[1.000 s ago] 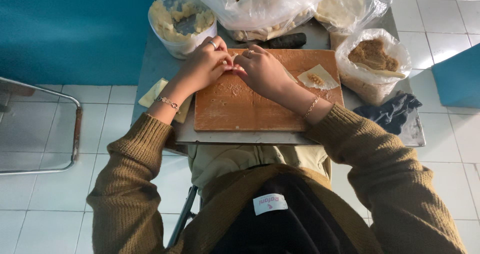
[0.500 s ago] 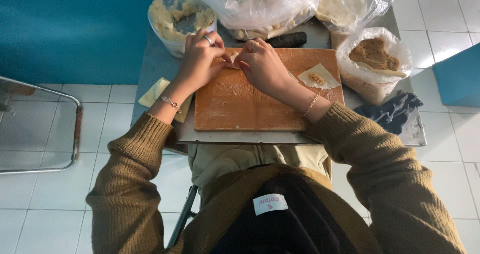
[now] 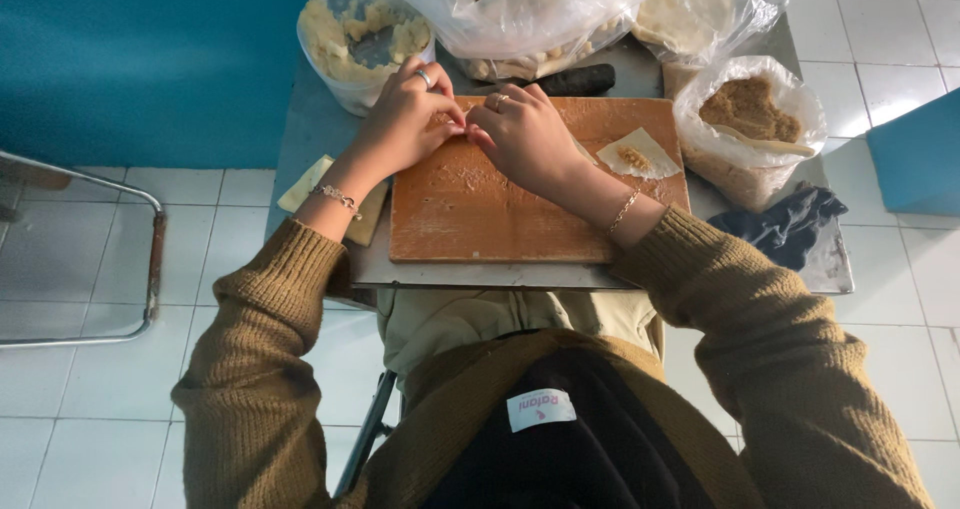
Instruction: The person folds triangular pastry wrappers with a brown filling placed on them, pinching the edges closed by hand and arranging the folded pastries in rows on a wooden board. They also use a small spoon to scoop filling from a plastic bag onto new wrappers and continue folding.
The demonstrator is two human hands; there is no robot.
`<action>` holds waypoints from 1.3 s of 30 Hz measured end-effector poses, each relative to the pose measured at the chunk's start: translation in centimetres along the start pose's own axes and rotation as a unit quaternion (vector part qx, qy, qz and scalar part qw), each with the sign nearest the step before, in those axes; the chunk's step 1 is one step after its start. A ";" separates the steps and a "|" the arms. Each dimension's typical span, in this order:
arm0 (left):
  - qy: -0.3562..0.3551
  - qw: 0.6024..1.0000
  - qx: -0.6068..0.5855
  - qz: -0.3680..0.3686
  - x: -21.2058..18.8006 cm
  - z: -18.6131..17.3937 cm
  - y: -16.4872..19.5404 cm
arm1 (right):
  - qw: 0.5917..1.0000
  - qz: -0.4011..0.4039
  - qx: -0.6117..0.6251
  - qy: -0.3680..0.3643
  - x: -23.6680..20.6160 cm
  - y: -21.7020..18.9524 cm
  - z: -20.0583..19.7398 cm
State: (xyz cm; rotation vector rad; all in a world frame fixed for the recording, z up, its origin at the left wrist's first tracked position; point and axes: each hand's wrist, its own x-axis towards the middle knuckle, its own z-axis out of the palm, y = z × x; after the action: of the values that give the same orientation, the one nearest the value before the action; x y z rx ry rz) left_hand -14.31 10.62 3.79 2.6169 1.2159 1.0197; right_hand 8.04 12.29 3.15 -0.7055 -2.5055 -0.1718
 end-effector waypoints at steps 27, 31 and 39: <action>0.044 0.990 0.127 0.051 0.1 0.2 0.4 | 0.988 0.003 -0.142 0.067 0.1 -0.1 0.6; 0.057 0.983 0.161 0.063 0.0 0.7 0.0 | 0.986 -0.005 -0.154 0.061 -0.1 -0.5 0.3; 0.128 0.986 0.101 -0.040 -0.7 0.3 0.4 | 0.986 -0.005 -0.160 0.040 1.6 -0.3 -0.6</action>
State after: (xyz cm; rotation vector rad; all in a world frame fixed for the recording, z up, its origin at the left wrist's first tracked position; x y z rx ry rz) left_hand -14.14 9.91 3.32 2.6169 1.5418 1.3156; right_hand 7.00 12.60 4.52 -0.7934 -2.4296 -0.6053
